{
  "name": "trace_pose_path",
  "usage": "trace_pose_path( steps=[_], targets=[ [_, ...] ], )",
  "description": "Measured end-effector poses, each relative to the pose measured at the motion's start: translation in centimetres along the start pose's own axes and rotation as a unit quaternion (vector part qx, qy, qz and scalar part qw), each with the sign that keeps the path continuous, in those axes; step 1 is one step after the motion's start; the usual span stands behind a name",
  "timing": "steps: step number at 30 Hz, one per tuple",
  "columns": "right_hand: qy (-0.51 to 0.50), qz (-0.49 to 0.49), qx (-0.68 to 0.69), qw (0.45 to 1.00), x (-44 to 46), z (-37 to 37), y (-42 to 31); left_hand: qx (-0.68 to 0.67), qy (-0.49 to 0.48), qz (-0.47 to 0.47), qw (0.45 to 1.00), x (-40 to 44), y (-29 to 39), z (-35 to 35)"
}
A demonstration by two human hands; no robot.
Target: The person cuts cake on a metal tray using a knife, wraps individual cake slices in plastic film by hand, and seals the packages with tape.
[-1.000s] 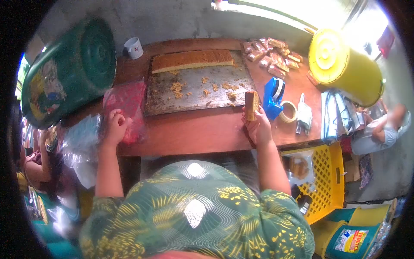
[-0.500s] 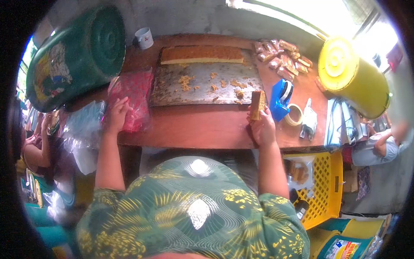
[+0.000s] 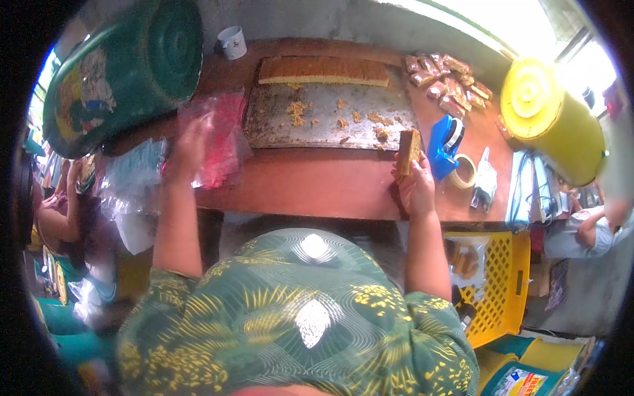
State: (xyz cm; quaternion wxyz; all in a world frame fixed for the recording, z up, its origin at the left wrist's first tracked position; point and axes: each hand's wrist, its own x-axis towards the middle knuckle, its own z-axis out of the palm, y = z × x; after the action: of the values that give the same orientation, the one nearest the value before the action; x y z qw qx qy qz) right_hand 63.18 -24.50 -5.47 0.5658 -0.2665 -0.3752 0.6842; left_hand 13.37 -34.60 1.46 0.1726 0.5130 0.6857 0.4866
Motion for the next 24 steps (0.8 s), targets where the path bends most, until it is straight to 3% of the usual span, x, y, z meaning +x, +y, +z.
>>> trace_pose_path(
  steps=[1,2,3,4,6,9,13,16,22,24],
  targets=[
    [0.004,-0.001,-0.002,1.0,0.0,0.1,0.0,-0.156,-0.055,-0.027,0.986,-0.8,1.2,3.2],
    [0.008,0.0,-0.005,1.0,-0.1,0.0,0.0,-0.211,-0.112,-0.063,0.969,-2.2,2.4,6.4],
    [0.008,-0.001,-0.005,1.0,-0.1,-0.1,0.0,-0.107,-0.145,0.204,0.962,-3.8,4.3,8.7],
    [0.008,-0.006,-0.012,1.0,-0.1,-0.1,0.1,-0.153,-0.302,0.173,0.925,-4.7,3.2,11.5],
    [0.007,-0.014,-0.024,1.0,-0.1,-0.1,0.3,0.115,-0.432,0.19,0.874,-8.5,7.6,13.6],
    [0.003,-0.042,-0.045,0.998,-0.5,0.0,0.8,0.051,-0.391,0.264,0.88,-9.5,6.3,14.7],
    [-0.095,-0.1,-0.27,0.953,-1.8,2.0,1.4,0.112,-0.256,0.242,0.929,-7.7,3.6,12.0],
    [-0.166,-0.162,-0.492,0.839,-3.1,7.5,0.9,0.227,-0.227,0.197,0.926,-8.9,3.0,11.2],
    [-0.211,-0.135,-0.647,0.72,-1.2,10.4,3.9,0.255,-0.214,0.191,0.923,-9.3,3.4,11.5],
    [-0.216,-0.146,-0.637,0.726,-1.0,10.0,4.0,0.257,-0.217,0.192,0.922,-9.2,3.0,11.5]
  ],
)
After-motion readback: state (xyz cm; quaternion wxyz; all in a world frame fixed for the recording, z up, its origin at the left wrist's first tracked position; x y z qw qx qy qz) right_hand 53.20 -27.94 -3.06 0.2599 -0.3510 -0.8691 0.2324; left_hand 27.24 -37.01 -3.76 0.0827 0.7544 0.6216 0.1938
